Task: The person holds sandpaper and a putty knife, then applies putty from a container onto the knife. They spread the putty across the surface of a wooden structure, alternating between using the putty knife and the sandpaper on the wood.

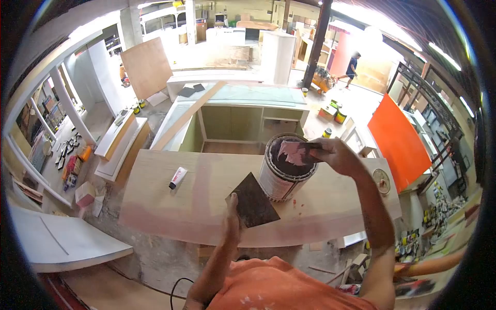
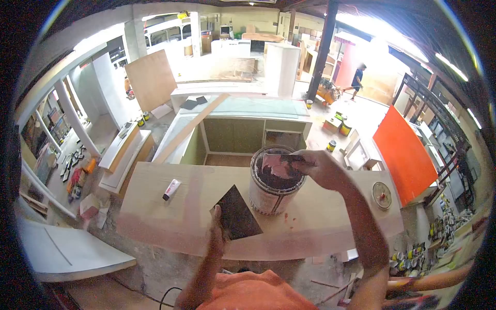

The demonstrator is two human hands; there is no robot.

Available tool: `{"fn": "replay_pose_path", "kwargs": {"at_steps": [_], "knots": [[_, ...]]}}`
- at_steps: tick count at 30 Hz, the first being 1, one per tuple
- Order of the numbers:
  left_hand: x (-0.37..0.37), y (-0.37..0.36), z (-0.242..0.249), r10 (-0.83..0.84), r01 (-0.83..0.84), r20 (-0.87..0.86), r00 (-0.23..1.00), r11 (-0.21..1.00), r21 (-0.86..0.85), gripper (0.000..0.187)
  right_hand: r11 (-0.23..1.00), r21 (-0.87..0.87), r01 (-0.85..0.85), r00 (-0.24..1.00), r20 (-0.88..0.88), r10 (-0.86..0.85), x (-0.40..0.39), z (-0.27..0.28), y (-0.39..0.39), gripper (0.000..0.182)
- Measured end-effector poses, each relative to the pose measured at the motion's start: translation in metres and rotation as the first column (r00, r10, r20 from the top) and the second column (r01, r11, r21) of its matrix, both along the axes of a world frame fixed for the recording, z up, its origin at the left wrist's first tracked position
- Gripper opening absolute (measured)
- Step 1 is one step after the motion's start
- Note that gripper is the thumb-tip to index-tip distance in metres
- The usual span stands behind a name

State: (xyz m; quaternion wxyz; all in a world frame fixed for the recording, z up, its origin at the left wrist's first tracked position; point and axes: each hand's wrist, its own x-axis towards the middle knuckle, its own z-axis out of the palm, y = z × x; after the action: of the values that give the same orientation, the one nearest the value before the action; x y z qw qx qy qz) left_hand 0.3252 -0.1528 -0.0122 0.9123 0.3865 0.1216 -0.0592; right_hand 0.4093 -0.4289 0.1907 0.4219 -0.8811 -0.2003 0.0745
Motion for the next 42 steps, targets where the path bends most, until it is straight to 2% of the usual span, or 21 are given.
{"fn": "replay_pose_path", "kwargs": {"at_steps": [2, 3, 5, 7, 9, 10, 12, 13, 15, 16, 18, 22, 25, 27, 29, 35, 37, 38, 39, 41, 42], "knots": [[0.003, 0.0, 0.016, -0.012, 0.011, -0.015, 1.0, 1.0, -0.01, 0.051, 0.944, 0.324, 0.065, 0.998, -0.03, -0.058, -0.011, -0.012, -0.001, 0.031], [0.003, -0.002, 0.024, -0.029, 0.029, -0.037, 0.999, 0.999, -0.015, 0.049, 0.945, 0.321, 0.062, 0.998, -0.03, -0.055, -0.018, -0.015, -0.001, 0.031], [0.0, -0.009, 0.045, -0.06, 0.06, -0.031, 0.998, 0.998, -0.005, 0.045, 0.921, 0.369, 0.123, 0.969, 0.156, -0.192, -0.037, -0.016, 0.004, 0.031], [0.001, -0.02, 0.051, -0.102, 0.103, -0.039, 0.994, 0.995, 0.012, 0.041, 0.922, 0.335, 0.193, 0.952, 0.163, -0.258, -0.068, -0.004, 0.009, 0.03], [0.0, -0.04, 0.048, -0.159, 0.159, 0.01, 0.987, 0.977, -0.143, 0.035, 0.906, 0.382, 0.18, 0.894, 0.322, -0.313, -0.093, -0.007, 0.006, 0.027], [-0.003, -0.049, 0.048, -0.178, 0.175, -0.009, 0.984, 0.975, -0.139, 0.035, 0.9, 0.385, 0.204, 0.893, 0.303, -0.332, -0.109, -0.01, 0.007, 0.027], [-0.012, -0.069, 0.058, -0.281, 0.257, -0.025, 0.959, 0.907, -0.333, 0.034, 0.879, 0.439, 0.185, 0.866, 0.351, -0.357, -0.139, -0.016, 0.006, 0.023], [-0.017, -0.078, 0.065, -0.308, 0.277, -0.043, 0.95, 0.901, -0.333, 0.034, 0.874, 0.448, 0.189, 0.872, 0.332, -0.359, -0.153, -0.03, 0.002, 0.024], [-0.027, -0.096, 0.081, -0.422, 0.367, 0.0, 0.907, 0.789, -0.493, 0.035, 0.905, 0.421, 0.058, 0.831, 0.482, -0.277, -0.17, -0.048, 0.001, 0.027], [-0.032, -0.106, 0.083, -0.415, 0.307, -0.093, 0.905, 0.788, -0.533, 0.04, 0.902, 0.422, 0.09, 0.828, 0.472, -0.304, -0.179, -0.057, 0.0, 0.027], [-0.038, -0.115, 0.087, -0.493, 0.388, -0.071, 0.867, 0.759, -0.522, 0.04, 0.904, 0.427, -0.004, 0.8, 0.544, -0.253, -0.194, -0.072, -0.003, 0.029], [-0.048, -0.132, 0.078, -0.641, 0.539, -0.061, 0.765, 0.689, -0.485, 0.042, 0.908, 0.415, 0.062, 0.817, 0.502, -0.285, -0.234, -0.087, -0.015, 0.03], [-0.058, -0.147, 0.065, -0.745, 0.587, -0.074, 0.663, 0.579, -0.566, 0.043, 0.892, 0.42, 0.168, 0.815, 0.449, -0.365, -0.264, -0.093, -0.022, 0.031], [-0.064, -0.158, 0.063, -0.773, 0.613, -0.098, 0.627, 0.567, -0.55, 0.043, 0.909, 0.357, 0.216, 0.814, 0.449, -0.369, -0.28, -0.096, -0.024, 0.03], [-0.068, -0.167, 0.06, -0.796, 0.638, -0.116, 0.594, 0.554, -0.534, 0.043, 0.863, 0.361, 0.353, 0.742, 0.453, -0.494, -0.294, -0.115, -0.021, 0.029], [-0.081, -0.178, 0.056, -0.903, 0.758, -0.116, 0.415, 0.413, -0.505, 0.04, 0.806, 0.228, 0.546, 0.585, 0.586, -0.561, -0.319, -0.152, -0.032, 0.029], [-0.084, -0.181, 0.054, -0.919, 0.833, -0.099, 0.382, 0.389, -0.394, 0.04, 0.723, 0.148, 0.675, 0.526, 0.59, -0.613, -0.324, -0.154, -0.043, 0.03], [-0.086, -0.183, 0.053, -0.93, 0.844, -0.099, 0.355, 0.364, -0.394, 0.04, 0.559, 0.17, 0.812, 0.458, 0.41, -0.789, -0.33, -0.166, -0.045, 0.027], [-0.087, -0.185, 0.053, -0.923, 0.849, -0.148, 0.356, 0.385, -0.363, 0.037, 0.534, 0.172, 0.828, 0.433, 0.409, -0.804, -0.34, -0.167, -0.052, 0.027], [-0.089, -0.19, 0.05, -0.921, 0.863, -0.189, 0.341, 0.387, -0.325, 0.035, 0.558, -0.147, 0.817, 0.531, 0.569, -0.627, -0.355, -0.161, -0.073, 0.024], [-0.09, -0.193, 0.045, -0.922, 0.863, -0.185, 0.341, 0.385, -0.328, 0.035, 0.47, -0.07, 0.88, 0.437, 0.505, -0.744, -0.363, -0.156, -0.065, 0.025]]}}
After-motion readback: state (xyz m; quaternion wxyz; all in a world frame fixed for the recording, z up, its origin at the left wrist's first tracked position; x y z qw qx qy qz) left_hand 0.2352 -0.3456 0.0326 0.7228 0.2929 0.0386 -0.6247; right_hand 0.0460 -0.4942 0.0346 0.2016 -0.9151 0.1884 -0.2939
